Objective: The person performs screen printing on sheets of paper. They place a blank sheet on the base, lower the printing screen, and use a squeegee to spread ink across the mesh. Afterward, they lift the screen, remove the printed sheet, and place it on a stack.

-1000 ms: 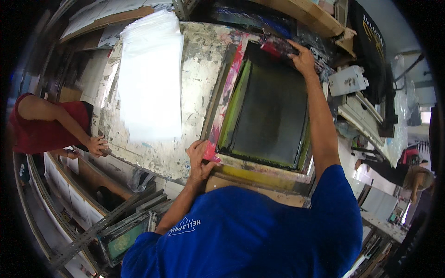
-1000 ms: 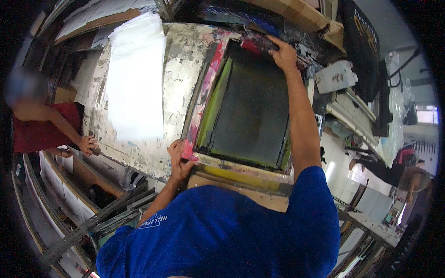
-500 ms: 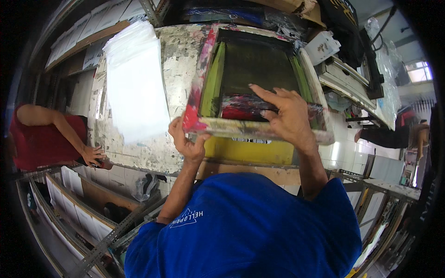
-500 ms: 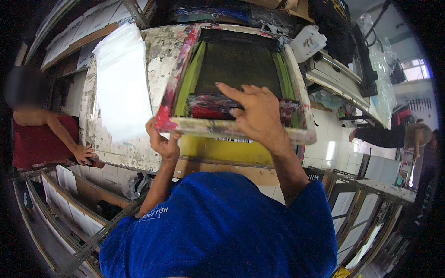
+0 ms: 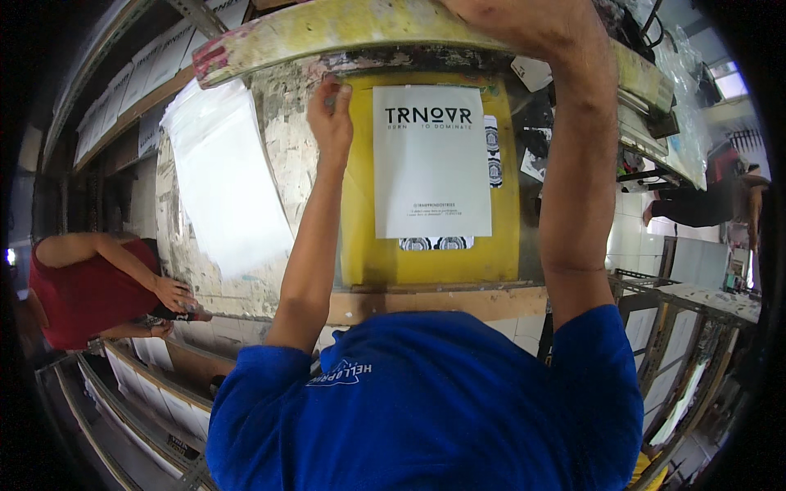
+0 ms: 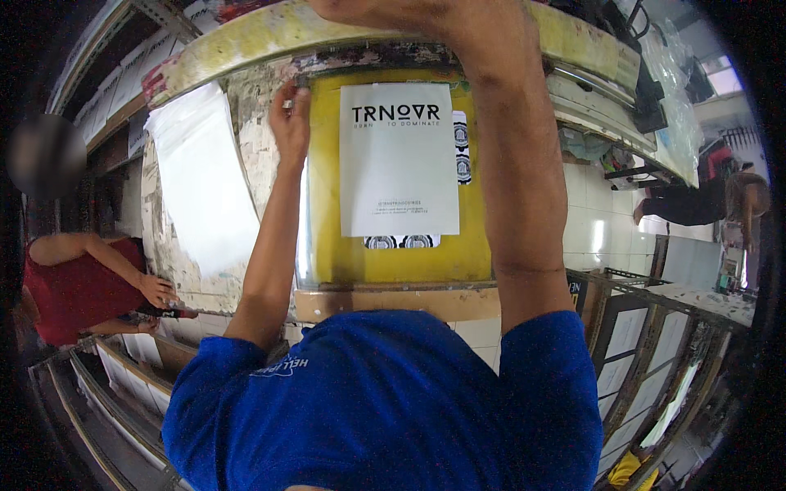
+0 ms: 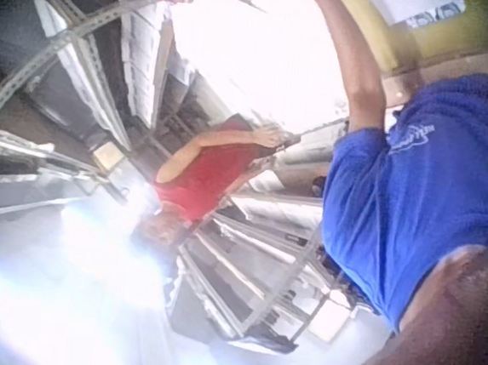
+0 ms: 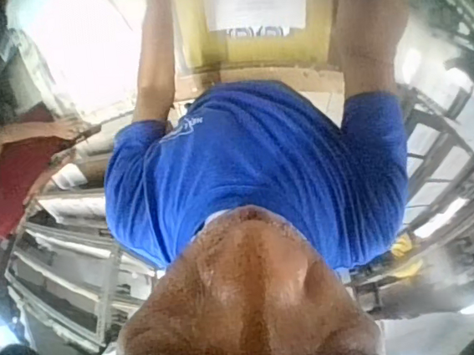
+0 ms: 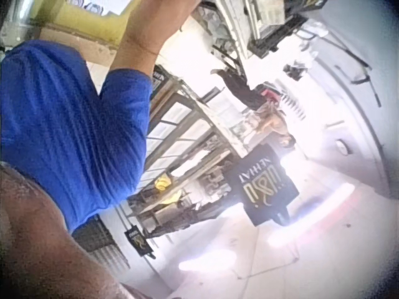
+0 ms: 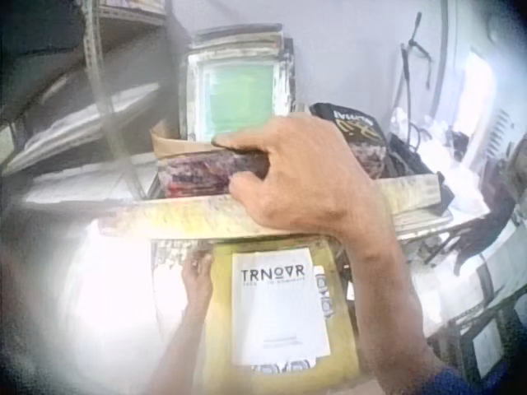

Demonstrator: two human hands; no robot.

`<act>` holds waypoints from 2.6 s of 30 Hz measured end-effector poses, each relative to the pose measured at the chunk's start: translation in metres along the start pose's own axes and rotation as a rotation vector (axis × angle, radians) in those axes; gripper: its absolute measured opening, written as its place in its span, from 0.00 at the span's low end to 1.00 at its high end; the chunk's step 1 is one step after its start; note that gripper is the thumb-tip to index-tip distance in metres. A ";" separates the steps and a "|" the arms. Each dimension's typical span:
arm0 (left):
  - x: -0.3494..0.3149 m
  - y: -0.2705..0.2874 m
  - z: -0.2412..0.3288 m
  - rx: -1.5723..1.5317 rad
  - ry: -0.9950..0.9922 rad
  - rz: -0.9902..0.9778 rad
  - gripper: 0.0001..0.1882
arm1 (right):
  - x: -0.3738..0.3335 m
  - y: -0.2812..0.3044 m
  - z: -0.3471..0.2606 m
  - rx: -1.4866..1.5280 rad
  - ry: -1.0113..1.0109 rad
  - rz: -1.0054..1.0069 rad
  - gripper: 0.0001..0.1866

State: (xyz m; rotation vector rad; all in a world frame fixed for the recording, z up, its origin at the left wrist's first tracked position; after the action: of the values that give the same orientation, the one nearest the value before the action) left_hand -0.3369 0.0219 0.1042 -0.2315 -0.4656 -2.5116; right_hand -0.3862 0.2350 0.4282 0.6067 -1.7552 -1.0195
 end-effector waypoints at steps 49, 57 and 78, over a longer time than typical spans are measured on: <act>-0.211 0.232 -0.040 0.901 -0.047 0.325 0.21 | 0.025 -0.016 0.082 0.344 -0.035 -0.129 0.23; -0.234 0.209 -0.118 0.445 0.321 0.344 0.12 | 0.025 0.005 -0.032 0.001 -0.170 -0.047 0.22; -0.180 0.184 -0.059 0.175 0.310 0.104 0.09 | 0.021 0.016 -0.030 -0.056 -0.138 -0.002 0.19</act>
State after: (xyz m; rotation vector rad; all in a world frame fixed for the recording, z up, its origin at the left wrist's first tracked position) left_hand -0.0886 -0.0523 0.0533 0.1943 -0.5267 -2.3332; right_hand -0.3658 0.2162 0.4569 0.5130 -1.8392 -1.1310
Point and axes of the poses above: each hand's wrist, its own x-axis towards the middle knuckle, its own y-axis out of the back of the hand, z = x × y, the point moved 5 cm from there along x, towards the middle knuckle, and after that the axes turned 12 degrees about -z, right-handed, at the moved point
